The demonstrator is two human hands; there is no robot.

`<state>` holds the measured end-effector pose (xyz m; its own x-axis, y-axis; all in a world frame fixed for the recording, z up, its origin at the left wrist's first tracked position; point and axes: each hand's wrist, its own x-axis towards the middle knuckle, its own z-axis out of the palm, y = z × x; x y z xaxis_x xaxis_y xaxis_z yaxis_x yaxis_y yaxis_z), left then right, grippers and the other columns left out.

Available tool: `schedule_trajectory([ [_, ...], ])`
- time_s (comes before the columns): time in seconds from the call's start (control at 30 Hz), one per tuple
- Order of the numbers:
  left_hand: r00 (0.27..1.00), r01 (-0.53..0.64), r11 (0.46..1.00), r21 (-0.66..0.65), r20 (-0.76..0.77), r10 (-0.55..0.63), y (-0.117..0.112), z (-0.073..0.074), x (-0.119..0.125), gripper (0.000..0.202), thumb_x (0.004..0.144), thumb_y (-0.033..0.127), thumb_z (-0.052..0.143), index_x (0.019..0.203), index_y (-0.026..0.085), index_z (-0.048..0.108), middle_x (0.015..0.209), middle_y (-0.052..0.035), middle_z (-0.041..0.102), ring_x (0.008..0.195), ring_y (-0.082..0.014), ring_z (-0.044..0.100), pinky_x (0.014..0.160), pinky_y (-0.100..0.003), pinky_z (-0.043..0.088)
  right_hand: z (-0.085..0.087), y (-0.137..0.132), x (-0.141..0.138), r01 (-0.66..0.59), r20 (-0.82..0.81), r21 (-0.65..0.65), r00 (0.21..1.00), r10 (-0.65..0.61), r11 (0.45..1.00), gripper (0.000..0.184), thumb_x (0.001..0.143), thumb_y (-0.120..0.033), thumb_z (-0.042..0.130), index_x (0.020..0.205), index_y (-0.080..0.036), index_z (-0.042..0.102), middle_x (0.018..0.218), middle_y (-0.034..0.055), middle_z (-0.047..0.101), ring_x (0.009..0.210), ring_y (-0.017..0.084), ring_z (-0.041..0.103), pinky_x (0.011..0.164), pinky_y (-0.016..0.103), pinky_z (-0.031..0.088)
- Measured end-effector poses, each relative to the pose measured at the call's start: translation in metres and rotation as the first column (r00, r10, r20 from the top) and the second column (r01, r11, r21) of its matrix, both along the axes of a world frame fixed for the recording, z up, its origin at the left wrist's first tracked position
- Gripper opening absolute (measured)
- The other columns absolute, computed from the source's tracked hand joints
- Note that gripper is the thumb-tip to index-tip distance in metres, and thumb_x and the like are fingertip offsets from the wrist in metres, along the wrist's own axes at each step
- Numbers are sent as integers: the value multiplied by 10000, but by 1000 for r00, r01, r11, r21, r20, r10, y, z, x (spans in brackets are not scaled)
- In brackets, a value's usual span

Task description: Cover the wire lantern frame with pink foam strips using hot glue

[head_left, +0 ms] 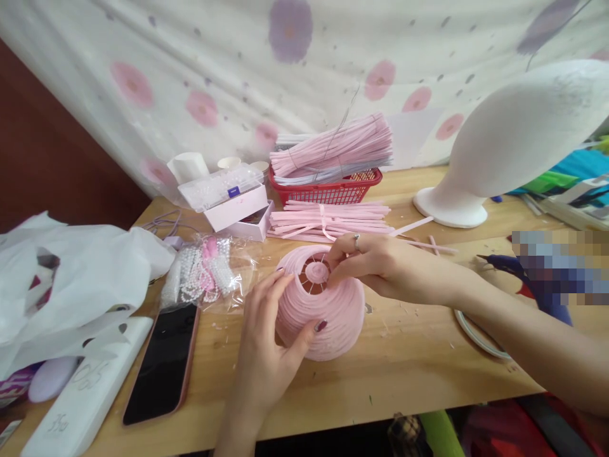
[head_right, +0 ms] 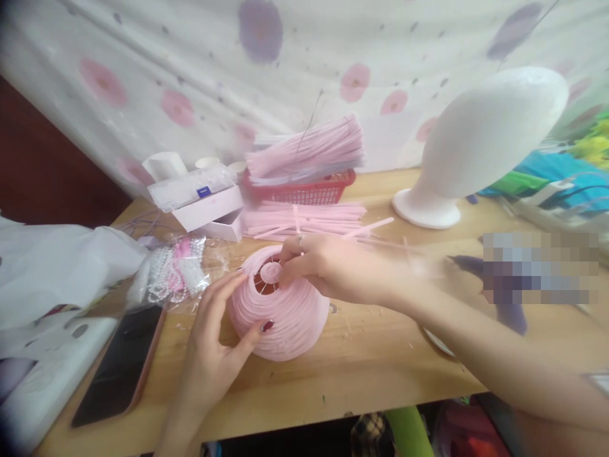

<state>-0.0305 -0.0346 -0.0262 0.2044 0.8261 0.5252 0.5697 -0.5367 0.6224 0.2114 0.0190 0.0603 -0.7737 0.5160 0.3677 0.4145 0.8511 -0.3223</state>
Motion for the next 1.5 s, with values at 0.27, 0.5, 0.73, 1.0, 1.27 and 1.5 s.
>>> schedule_trajectory([
  [0.27, 1000, 7, 1000, -4, -11, -7, 2, 1, -4, 463, 921, 346, 686, 1349, 279, 522, 1357, -92, 584, 1297, -269, 554, 1102, -484, 479, -10, 0, -4, 27, -101, -50, 994, -32, 998, 372, 955, 19, 455, 987, -160, 780, 1013, 83, 695, 920, 141, 657, 795, 255, 516],
  [0.5, 999, 5, 995, -96, 39, -1, 2, 0, -5, 552, 895, 377, 717, 1387, 291, 481, 1386, -97, 567, 1298, -284, 553, 1104, -522, 470, -21, 0, -1, 22, -175, -58, 984, -32, 998, 391, 911, 59, 459, 971, -165, 774, 1016, 75, 690, 938, 144, 663, 807, 256, 516],
  [0.73, 994, 6, 999, 42, -112, -1, 4, 7, -4, 441, 931, 344, 657, 1342, 257, 525, 1343, -103, 575, 1282, -263, 542, 1089, -463, 470, -29, 3, -3, 20, -231, -50, 973, -31, 999, 311, 952, 0, 500, 918, -150, 770, 997, 80, 692, 908, 140, 664, 788, 256, 510],
  [1.0, 993, -3, 994, -110, 114, 16, 0, -1, -4, 640, 856, 380, 762, 1400, 304, 431, 1398, -106, 552, 1293, -276, 565, 1095, -511, 479, -34, 1, -2, 13, -273, -38, 962, -23, 999, 330, 942, 8, 482, 939, -157, 767, 1009, 80, 698, 940, 143, 656, 821, 264, 513],
  [1.27, 995, -17, 1000, -4, -102, 16, 3, 8, -2, 487, 931, 407, 652, 1389, 286, 538, 1351, -100, 587, 1297, -285, 544, 1085, -488, 465, -40, 2, -3, 30, -298, -44, 953, -42, 999, 372, 872, 56, 480, 928, -171, 768, 999, 66, 706, 950, 149, 646, 834, 268, 500],
  [1.5, 990, -1, 999, 51, -140, 8, 7, 7, -3, 495, 933, 426, 634, 1396, 270, 552, 1335, -109, 554, 1317, -290, 523, 1104, -471, 440, -46, 3, -4, 37, -323, -62, 945, -55, 997, 361, 857, 41, 478, 926, -158, 771, 1016, 80, 700, 946, 173, 642, 834, 298, 499],
])
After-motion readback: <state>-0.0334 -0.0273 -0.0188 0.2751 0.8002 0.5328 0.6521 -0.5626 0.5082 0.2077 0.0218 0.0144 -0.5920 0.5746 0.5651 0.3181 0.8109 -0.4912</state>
